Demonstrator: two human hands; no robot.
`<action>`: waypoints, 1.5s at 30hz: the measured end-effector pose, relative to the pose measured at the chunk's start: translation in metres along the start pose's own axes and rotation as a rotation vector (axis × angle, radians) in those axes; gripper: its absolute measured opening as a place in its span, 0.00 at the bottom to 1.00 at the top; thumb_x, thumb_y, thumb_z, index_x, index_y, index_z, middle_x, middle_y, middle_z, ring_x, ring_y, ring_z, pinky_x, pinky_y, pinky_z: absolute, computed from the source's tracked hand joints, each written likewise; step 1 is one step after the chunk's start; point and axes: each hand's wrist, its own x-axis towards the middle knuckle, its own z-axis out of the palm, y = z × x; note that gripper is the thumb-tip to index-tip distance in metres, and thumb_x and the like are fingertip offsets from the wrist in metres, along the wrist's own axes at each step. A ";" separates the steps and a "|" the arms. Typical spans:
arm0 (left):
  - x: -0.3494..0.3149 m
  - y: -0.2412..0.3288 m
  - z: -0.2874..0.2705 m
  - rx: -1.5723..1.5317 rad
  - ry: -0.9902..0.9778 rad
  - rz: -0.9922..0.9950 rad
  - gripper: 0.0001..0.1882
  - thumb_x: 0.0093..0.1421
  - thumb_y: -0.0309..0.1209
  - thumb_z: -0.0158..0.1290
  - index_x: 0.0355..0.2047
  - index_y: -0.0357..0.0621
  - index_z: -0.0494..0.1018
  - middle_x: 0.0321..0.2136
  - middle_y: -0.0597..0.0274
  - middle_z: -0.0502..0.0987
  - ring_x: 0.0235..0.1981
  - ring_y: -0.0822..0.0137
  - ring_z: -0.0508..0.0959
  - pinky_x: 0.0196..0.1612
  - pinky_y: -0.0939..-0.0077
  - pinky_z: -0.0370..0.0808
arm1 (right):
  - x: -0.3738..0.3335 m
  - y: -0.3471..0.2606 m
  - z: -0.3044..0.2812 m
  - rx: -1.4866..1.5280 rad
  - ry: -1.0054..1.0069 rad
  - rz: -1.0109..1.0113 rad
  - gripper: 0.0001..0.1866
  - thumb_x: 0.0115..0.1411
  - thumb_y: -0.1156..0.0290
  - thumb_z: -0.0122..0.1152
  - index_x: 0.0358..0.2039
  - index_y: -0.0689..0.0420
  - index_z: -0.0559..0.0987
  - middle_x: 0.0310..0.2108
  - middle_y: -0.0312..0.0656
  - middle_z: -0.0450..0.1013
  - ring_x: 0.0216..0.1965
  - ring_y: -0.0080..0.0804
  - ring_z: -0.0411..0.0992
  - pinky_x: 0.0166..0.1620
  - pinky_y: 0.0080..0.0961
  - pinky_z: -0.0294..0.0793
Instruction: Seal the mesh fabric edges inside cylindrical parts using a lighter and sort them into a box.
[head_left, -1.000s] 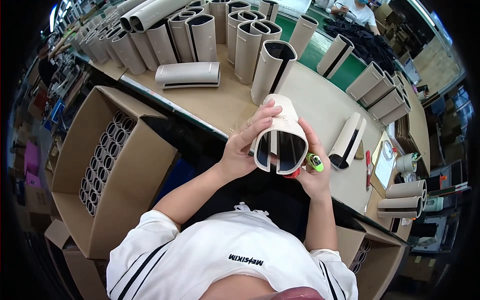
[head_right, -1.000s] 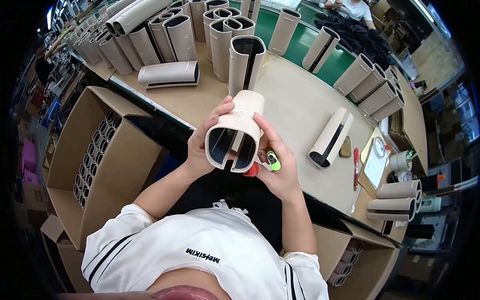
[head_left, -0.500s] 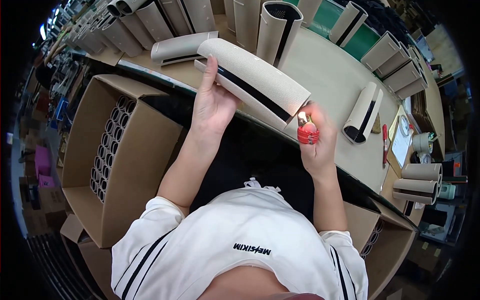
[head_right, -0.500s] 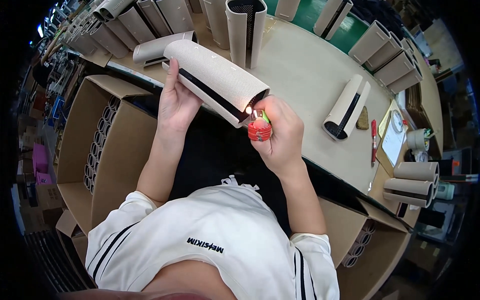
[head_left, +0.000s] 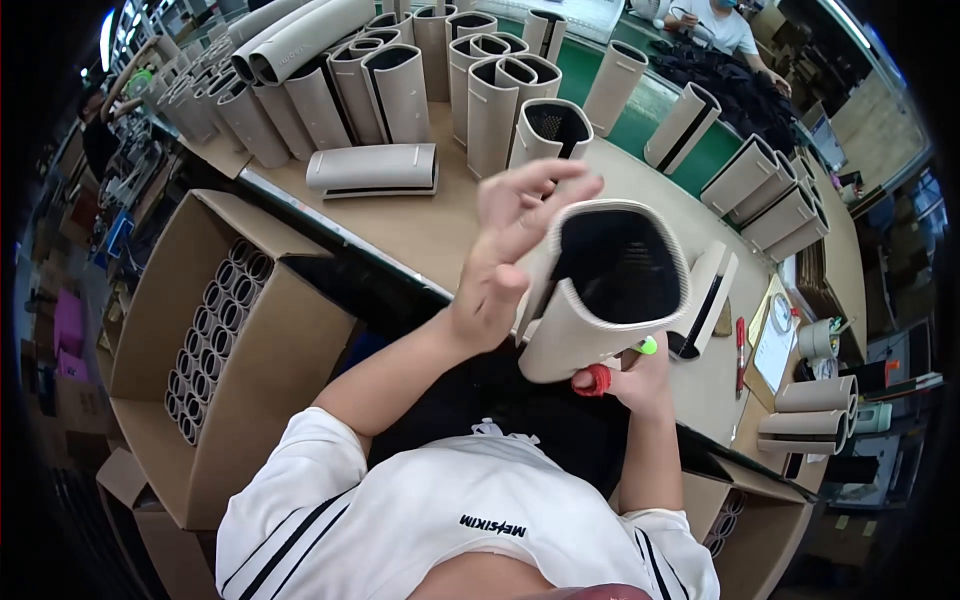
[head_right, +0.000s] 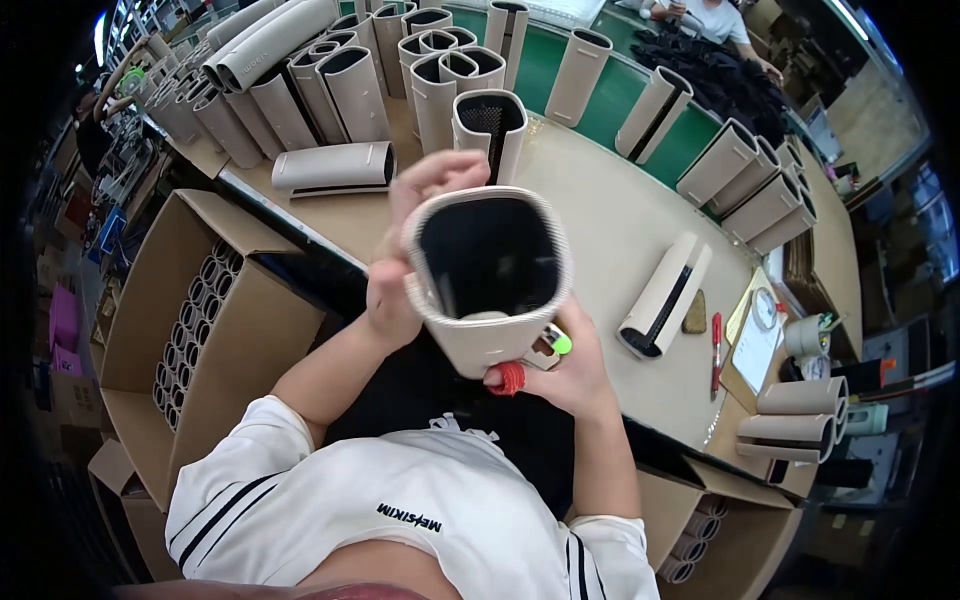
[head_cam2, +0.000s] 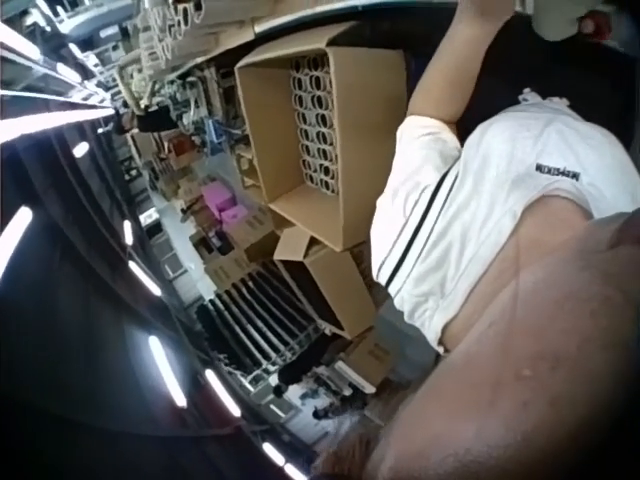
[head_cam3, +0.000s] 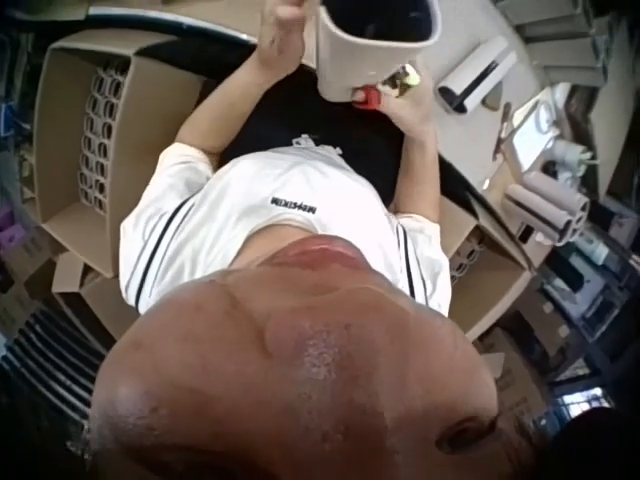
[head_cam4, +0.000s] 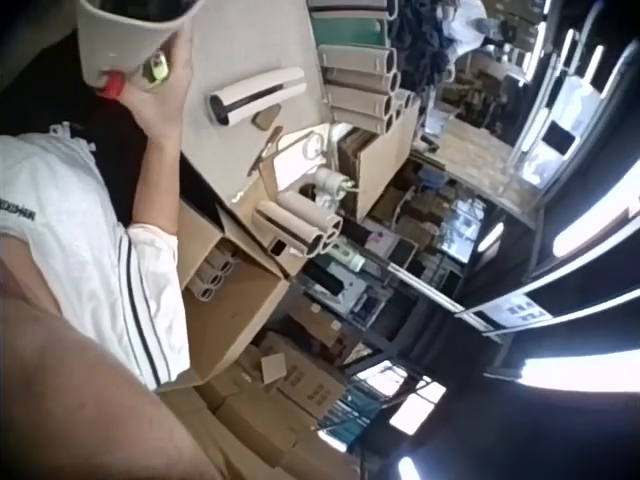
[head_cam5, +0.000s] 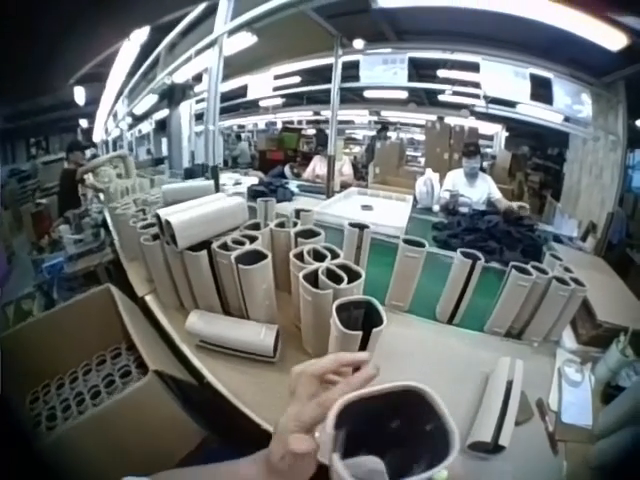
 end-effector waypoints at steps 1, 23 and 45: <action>0.013 -0.004 -0.006 0.346 0.051 0.081 0.30 0.65 0.54 0.43 0.58 0.45 0.66 0.60 0.52 0.60 0.61 0.55 0.56 0.63 0.60 0.55 | -0.003 0.006 -0.003 -0.029 0.100 0.090 0.28 0.47 0.72 0.71 0.49 0.61 0.72 0.38 0.41 0.72 0.37 0.33 0.71 0.40 0.25 0.70; 0.005 -0.064 -0.001 0.124 0.116 -0.078 0.48 0.52 0.27 0.64 0.68 0.50 0.46 0.64 0.52 0.53 0.62 0.51 0.60 0.64 0.56 0.57 | 0.035 0.038 -0.010 -0.746 0.342 0.090 0.22 0.45 0.87 0.62 0.42 0.58 0.73 0.36 0.39 0.74 0.28 0.28 0.67 0.34 0.22 0.68; 0.043 -0.002 0.028 0.021 -0.302 -0.114 0.43 0.40 0.30 0.70 0.60 0.53 0.68 0.49 0.58 0.76 0.45 0.64 0.73 0.47 0.75 0.73 | 0.044 -0.095 -0.088 -1.667 -0.227 -0.498 0.21 0.48 0.48 0.59 0.31 0.52 0.71 0.28 0.34 0.67 0.27 0.31 0.64 0.33 0.23 0.65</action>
